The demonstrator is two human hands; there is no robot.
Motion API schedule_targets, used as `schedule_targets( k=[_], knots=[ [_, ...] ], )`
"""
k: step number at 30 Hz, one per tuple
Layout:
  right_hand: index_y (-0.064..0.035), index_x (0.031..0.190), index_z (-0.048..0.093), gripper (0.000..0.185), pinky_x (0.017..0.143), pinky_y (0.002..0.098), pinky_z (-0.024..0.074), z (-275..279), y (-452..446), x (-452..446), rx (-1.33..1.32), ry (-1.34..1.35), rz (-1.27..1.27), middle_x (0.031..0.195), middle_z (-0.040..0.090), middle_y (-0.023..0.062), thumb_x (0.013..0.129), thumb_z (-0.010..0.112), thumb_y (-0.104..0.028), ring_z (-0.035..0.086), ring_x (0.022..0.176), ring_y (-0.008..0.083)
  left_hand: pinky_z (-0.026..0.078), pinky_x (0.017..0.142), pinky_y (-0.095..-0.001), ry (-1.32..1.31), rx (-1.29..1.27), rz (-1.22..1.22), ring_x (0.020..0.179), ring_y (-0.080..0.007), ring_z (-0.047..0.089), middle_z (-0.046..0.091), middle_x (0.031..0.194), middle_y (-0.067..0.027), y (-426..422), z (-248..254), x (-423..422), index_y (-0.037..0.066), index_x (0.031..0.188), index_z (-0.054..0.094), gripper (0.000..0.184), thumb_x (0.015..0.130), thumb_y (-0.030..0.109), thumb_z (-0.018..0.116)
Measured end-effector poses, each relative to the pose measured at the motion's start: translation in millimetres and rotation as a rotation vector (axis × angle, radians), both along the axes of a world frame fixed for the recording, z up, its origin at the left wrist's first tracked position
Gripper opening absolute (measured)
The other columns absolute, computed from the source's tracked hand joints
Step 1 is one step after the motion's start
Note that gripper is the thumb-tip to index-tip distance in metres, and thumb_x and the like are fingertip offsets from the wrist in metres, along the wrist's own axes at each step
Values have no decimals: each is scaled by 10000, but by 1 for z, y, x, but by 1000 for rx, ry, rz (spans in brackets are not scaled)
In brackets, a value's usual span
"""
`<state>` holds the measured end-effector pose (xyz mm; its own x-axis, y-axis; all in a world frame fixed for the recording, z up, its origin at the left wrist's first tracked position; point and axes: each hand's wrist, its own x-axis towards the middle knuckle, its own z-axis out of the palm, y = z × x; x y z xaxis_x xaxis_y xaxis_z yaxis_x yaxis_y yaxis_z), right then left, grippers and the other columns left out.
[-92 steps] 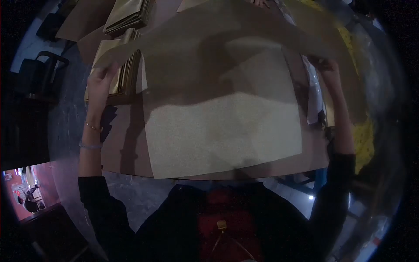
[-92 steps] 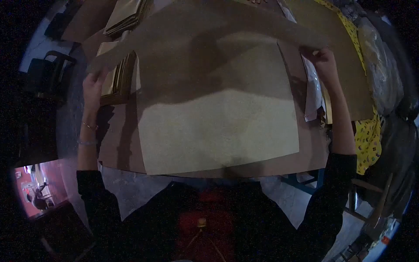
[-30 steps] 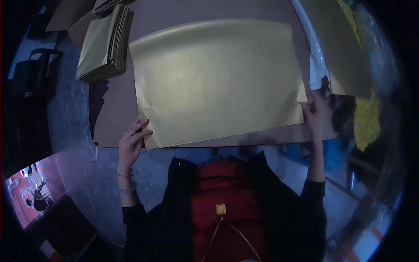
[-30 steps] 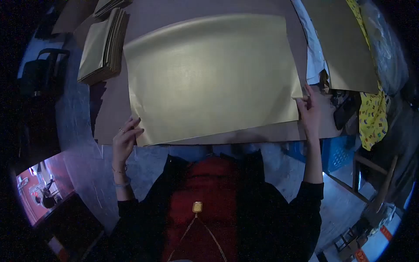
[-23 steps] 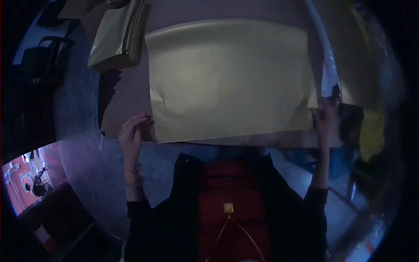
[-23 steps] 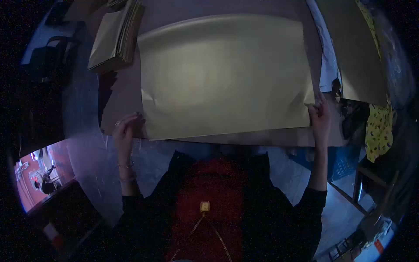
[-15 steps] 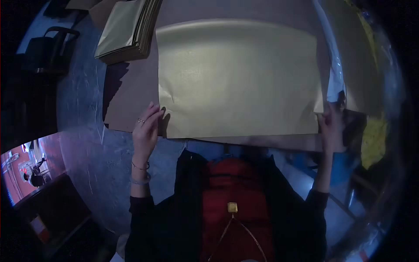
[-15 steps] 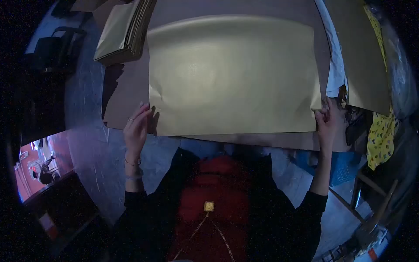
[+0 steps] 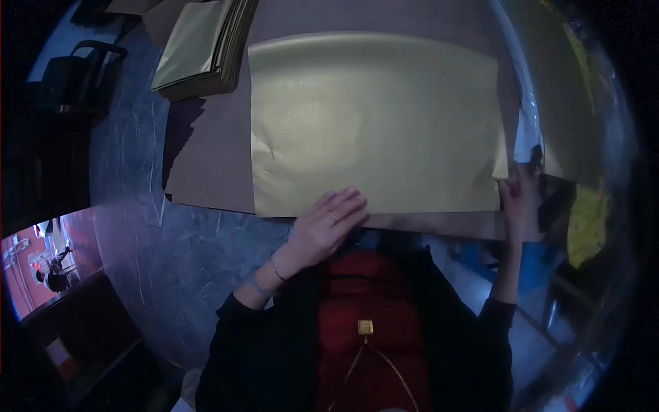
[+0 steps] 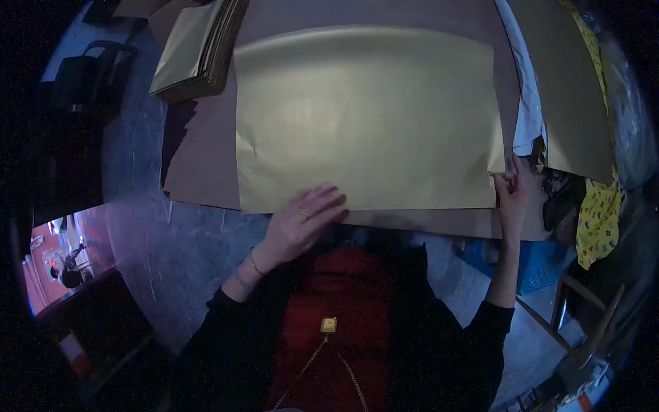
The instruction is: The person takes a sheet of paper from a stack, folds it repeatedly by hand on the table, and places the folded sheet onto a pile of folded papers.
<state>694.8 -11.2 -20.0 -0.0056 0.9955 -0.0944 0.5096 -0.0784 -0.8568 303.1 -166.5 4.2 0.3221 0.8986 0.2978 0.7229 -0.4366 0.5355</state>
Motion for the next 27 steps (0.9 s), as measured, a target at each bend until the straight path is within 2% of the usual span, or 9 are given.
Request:
schedule_targets(
  k=[1,4,6,8,11,13,23,27],
  knots=[
    [-45,1387,348,548,740,228,444,-2,1,0,38,11,15,869,583,37,878,548,-9,544,805,88,378,1015,-415,35,-42,-87,1237,-262,467,523,1292,-80,-1,0,13,64,1155,580,367,790,51,619],
    [-45,1389,341,550,742,227,438,11,-2,-8,-78,-9,-42,867,574,34,879,544,-3,535,807,88,335,1046,-413,60,-4,-96,1263,-249,437,489,1327,-84,0,-10,39,60,1163,578,347,817,66,574],
    [-44,1390,339,552,738,224,435,4,-1,-2,-51,7,-28,863,570,32,879,543,-1,530,801,86,337,1043,-413,45,11,-60,1258,-253,442,481,1334,-87,2,-10,43,63,1173,576,348,826,63,552],
    [-44,1391,337,553,734,222,432,2,0,-1,-22,27,-15,859,566,30,878,541,1,526,796,85,343,1037,-406,122,5,19,1253,-254,449,492,1321,-86,5,-7,43,63,1173,575,356,816,64,586],
    [-43,1392,336,555,723,219,430,5,-1,-3,-37,-36,-21,855,564,32,878,540,2,520,787,81,350,1030,-406,76,37,130,1249,-260,452,505,1304,-90,5,-12,37,57,1180,564,373,811,73,620],
    [-45,1396,330,559,712,219,431,-2,1,3,60,-23,35,854,564,35,880,541,-5,521,784,79,354,1026,-407,77,30,138,1248,-264,451,510,1296,-91,6,-13,33,57,1183,558,381,810,76,631],
    [-40,1388,335,547,739,227,443,2,0,0,39,-68,18,866,573,47,882,542,-12,537,799,94,370,1012,-413,68,7,169,1249,-266,449,515,1291,-86,6,-21,32,71,1154,563,367,800,92,656],
    [-34,1385,335,545,759,234,447,-1,1,3,-19,-2,2,883,577,54,883,545,-16,543,822,101,365,1017,-408,80,-3,170,1248,-262,452,518,1287,-83,6,-22,31,76,1147,567,353,806,100,653]
  ],
)
